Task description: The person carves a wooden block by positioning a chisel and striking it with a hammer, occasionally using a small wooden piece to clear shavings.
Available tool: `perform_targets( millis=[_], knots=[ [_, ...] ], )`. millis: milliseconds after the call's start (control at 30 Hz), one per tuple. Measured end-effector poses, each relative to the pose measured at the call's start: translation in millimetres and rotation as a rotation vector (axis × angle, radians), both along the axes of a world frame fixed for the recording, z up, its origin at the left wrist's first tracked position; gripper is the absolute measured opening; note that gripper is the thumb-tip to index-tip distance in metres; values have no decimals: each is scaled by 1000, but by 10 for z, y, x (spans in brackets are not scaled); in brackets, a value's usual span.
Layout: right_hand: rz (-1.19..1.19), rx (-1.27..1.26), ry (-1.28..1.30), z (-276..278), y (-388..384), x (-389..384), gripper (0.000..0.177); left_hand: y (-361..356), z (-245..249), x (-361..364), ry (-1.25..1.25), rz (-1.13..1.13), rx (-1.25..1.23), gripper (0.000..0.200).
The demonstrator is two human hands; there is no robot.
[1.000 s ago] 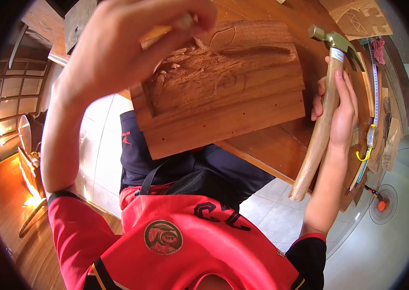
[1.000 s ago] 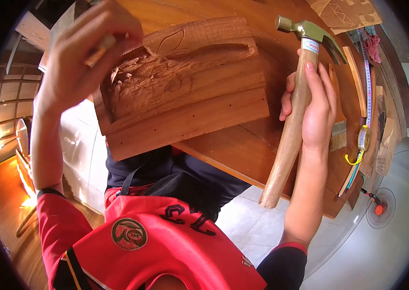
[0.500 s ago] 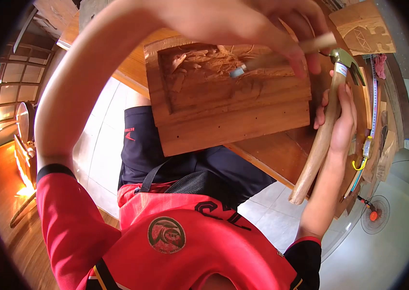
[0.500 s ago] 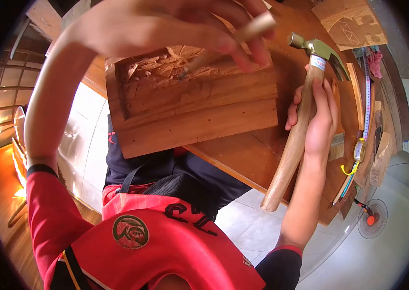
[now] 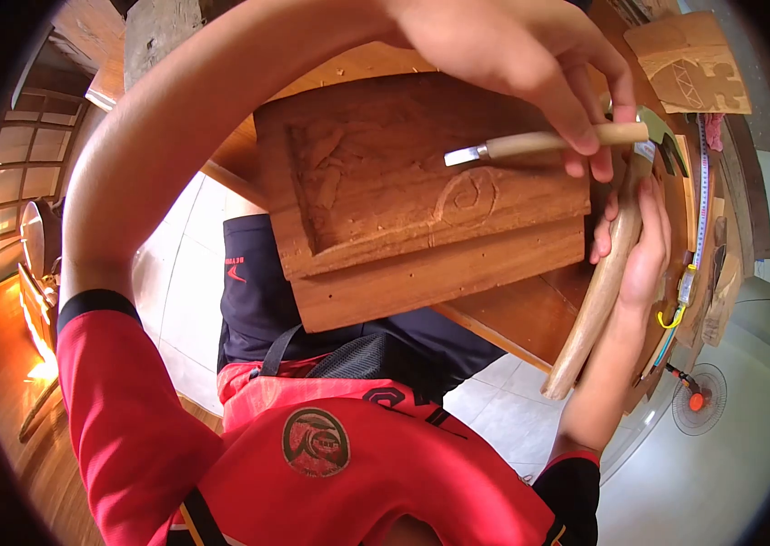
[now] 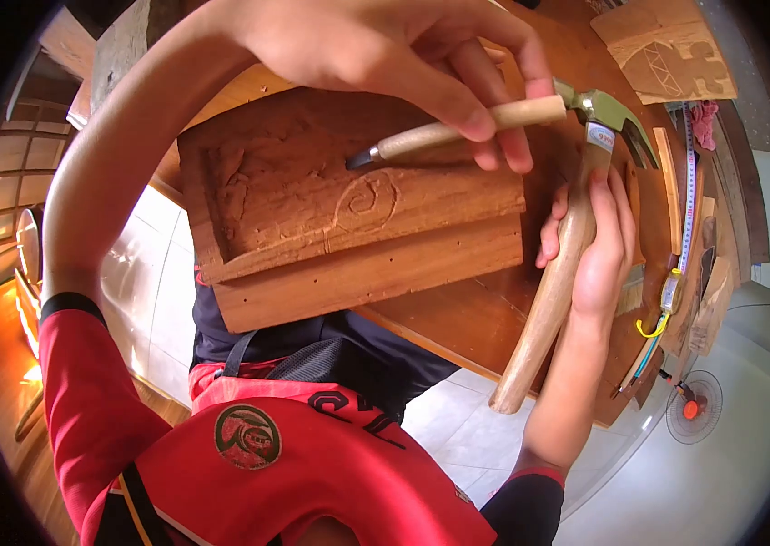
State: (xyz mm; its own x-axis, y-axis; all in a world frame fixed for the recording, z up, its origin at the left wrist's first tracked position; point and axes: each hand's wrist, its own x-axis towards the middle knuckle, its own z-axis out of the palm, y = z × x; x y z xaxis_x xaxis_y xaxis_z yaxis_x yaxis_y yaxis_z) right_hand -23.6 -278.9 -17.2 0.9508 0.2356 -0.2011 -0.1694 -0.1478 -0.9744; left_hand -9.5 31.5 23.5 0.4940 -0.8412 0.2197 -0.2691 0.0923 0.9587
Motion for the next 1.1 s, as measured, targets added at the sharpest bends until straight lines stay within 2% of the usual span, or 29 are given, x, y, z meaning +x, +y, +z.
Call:
perform_targets(
  millis=[67, 200, 333, 467, 600, 667, 700, 767, 800, 867, 933, 1000, 1100],
  knots=[
    [-9, 2, 9, 2, -4, 5, 37, -5, 106, 214, 225, -147, 47, 44],
    [-28, -10, 12, 7, 5, 16, 32, -46, -30, -42, 2, 63, 34, 36],
    [-57, -50, 20, 6, 9, 16, 38, -82, -188, 17, -43, 48, -89, 29],
    [-56, -48, 31, 42, 75, -20, 42, 5, -129, -55, -25, 120, -22, 28],
    [-44, -40, 33, 98, 87, -52, 42, -51, 197, -10, 240, 148, 191, 27],
    [-38, -41, 20, 130, 81, -56, 43, -53, 116, -30, 222, 163, 125, 25],
    [-33, -41, 13, 145, 65, -55, 43, -56, -123, -77, 166, 168, -15, 25],
    [-21, -41, 1, 162, 42, -59, 43, -51, -254, -128, 66, 178, -156, 24],
    [-14, -40, -5, 160, 41, -60, 43, -35, -286, -130, 22, 181, -157, 23],
    [-32, -60, -15, 175, 61, -64, 45, -24, -296, -111, -23, 167, -138, 23],
    [-83, -101, -26, 201, 102, -72, 58, -23, -306, -65, -13, 138, -112, 23],
    [-101, -76, -22, 203, 91, -80, 58, -43, -317, -57, 19, 128, -113, 22],
    [-73, -55, -56, 265, 57, -89, 57, -52, 66, -50, 233, 144, 130, 22]
  ],
)
